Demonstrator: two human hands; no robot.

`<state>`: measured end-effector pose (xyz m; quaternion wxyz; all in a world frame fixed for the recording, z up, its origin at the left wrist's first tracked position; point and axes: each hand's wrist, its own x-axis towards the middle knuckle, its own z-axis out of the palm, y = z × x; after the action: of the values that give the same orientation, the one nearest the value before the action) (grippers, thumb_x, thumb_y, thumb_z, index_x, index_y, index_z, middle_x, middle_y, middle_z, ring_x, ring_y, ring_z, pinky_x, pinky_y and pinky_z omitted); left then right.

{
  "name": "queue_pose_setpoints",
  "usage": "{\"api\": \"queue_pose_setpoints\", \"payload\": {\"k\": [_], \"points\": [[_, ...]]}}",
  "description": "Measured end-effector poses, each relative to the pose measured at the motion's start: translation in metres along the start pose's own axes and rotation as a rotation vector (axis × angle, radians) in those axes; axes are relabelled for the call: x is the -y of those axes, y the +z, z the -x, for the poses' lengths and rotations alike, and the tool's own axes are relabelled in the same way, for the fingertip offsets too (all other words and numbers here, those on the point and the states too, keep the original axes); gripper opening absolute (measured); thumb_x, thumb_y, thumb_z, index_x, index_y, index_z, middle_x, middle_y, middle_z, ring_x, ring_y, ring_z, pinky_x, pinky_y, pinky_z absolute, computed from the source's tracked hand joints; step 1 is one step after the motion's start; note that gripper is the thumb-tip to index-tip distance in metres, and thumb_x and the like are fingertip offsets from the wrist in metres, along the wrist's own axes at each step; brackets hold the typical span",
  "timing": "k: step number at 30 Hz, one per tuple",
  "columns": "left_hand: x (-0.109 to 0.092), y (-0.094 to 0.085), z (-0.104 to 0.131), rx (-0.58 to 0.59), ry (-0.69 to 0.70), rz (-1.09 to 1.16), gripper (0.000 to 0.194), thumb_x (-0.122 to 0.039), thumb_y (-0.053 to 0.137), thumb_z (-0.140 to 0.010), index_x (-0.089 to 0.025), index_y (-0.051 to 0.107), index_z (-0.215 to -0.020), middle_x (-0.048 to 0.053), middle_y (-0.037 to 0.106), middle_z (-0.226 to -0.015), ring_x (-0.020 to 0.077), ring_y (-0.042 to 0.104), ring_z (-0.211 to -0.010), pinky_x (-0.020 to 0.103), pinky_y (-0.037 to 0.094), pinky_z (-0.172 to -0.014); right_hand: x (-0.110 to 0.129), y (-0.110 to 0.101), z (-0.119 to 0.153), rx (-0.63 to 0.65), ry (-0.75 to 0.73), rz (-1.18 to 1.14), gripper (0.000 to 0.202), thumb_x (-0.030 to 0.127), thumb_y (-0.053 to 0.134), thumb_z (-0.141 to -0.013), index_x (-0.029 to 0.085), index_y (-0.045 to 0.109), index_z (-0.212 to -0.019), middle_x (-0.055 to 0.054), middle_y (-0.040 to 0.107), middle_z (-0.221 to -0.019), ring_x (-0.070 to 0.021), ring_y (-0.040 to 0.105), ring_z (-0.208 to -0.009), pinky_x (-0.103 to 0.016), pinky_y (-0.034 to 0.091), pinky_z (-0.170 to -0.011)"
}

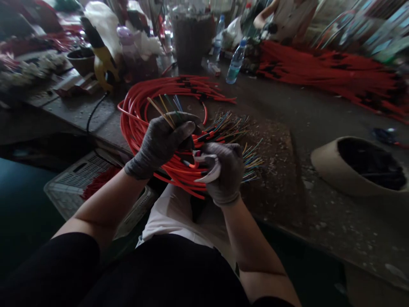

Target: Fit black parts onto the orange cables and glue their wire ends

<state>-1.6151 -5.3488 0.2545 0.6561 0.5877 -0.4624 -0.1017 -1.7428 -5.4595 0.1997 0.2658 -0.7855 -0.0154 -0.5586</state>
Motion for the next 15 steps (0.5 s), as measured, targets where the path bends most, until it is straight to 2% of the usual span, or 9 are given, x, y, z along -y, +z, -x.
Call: {"api": "queue_pose_setpoints", "payload": {"k": [2, 3, 7, 9, 10, 12, 15], "points": [[0.001, 0.001, -0.003, -0.018, 0.008, 0.001, 0.017, -0.029, 0.064, -0.092, -0.013, 0.071, -0.096, 0.001, 0.070, -0.071, 0.0077, 0.059, -0.054, 0.021, 0.050, -0.050, -0.003, 0.000, 0.001, 0.056, -0.189, 0.146, 0.018, 0.033, 0.056, -0.096, 0.025, 0.067, -0.108, -0.003, 0.074, -0.098, -0.0221, 0.066, -0.088, -0.042, 0.052, -0.081], [0.001, 0.000, -0.002, -0.033, 0.002, -0.005, 0.016, -0.027, 0.064, -0.091, -0.014, 0.071, -0.095, 0.001, 0.071, -0.073, 0.0076, 0.060, -0.054, 0.021, 0.049, -0.050, -0.003, 0.002, 0.002, 0.035, -0.181, 0.152, 0.017, 0.031, 0.055, -0.097, 0.025, 0.067, -0.108, -0.004, 0.074, -0.097, -0.0219, 0.066, -0.086, -0.042, 0.052, -0.079], [-0.003, -0.002, 0.011, -0.088, -0.078, -0.028, 0.020, -0.031, 0.063, -0.093, -0.014, 0.070, -0.101, 0.002, 0.073, -0.074, 0.0085, 0.060, -0.050, 0.021, 0.048, -0.046, -0.004, 0.019, 0.007, -0.188, 0.274, -0.181, 0.017, 0.032, 0.052, -0.101, 0.024, 0.067, -0.097, -0.003, 0.071, -0.089, -0.0183, 0.067, -0.078, -0.035, 0.055, -0.071], [-0.009, 0.000, 0.029, -0.121, -0.077, -0.057, 0.025, -0.034, 0.058, -0.096, -0.015, 0.067, -0.110, 0.003, 0.076, -0.081, 0.0094, 0.062, -0.050, 0.022, 0.049, -0.046, -0.001, 0.020, 0.010, -0.201, 0.362, -0.322, 0.017, 0.035, 0.055, -0.100, 0.024, 0.067, -0.095, -0.003, 0.071, -0.088, -0.0171, 0.068, -0.076, -0.033, 0.057, -0.068], [-0.012, 0.002, 0.040, -0.100, -0.030, -0.101, 0.026, -0.034, 0.054, -0.099, -0.016, 0.065, -0.115, 0.005, 0.077, -0.088, 0.0101, 0.065, -0.053, 0.022, 0.051, -0.048, 0.001, 0.015, 0.013, -0.175, 0.374, -0.364, 0.016, 0.036, 0.056, -0.099, 0.024, 0.068, -0.096, -0.003, 0.072, -0.088, -0.0166, 0.069, -0.076, -0.032, 0.058, -0.069], [-0.016, 0.010, 0.065, 0.055, 0.116, -0.218, 0.029, -0.031, 0.050, -0.101, -0.020, 0.063, -0.125, 0.007, 0.078, -0.102, 0.0128, 0.070, -0.064, 0.024, 0.055, -0.054, 0.006, -0.002, 0.018, -0.063, 0.389, -0.414, 0.017, 0.036, 0.057, -0.099, 0.024, 0.069, -0.098, -0.003, 0.072, -0.090, -0.0159, 0.070, -0.077, -0.031, 0.059, -0.069], [-0.016, 0.030, 0.098, 0.405, 0.360, -0.296, 0.022, -0.029, 0.060, -0.095, -0.030, 0.071, -0.114, 0.001, 0.078, -0.113, 0.0143, 0.073, -0.077, 0.024, 0.057, -0.060, 0.010, -0.036, 0.027, 0.161, 0.449, -0.423, 0.020, 0.040, 0.060, -0.098, 0.023, 0.070, -0.096, -0.004, 0.073, -0.089, -0.0168, 0.070, -0.077, -0.030, 0.059, -0.067]]}}
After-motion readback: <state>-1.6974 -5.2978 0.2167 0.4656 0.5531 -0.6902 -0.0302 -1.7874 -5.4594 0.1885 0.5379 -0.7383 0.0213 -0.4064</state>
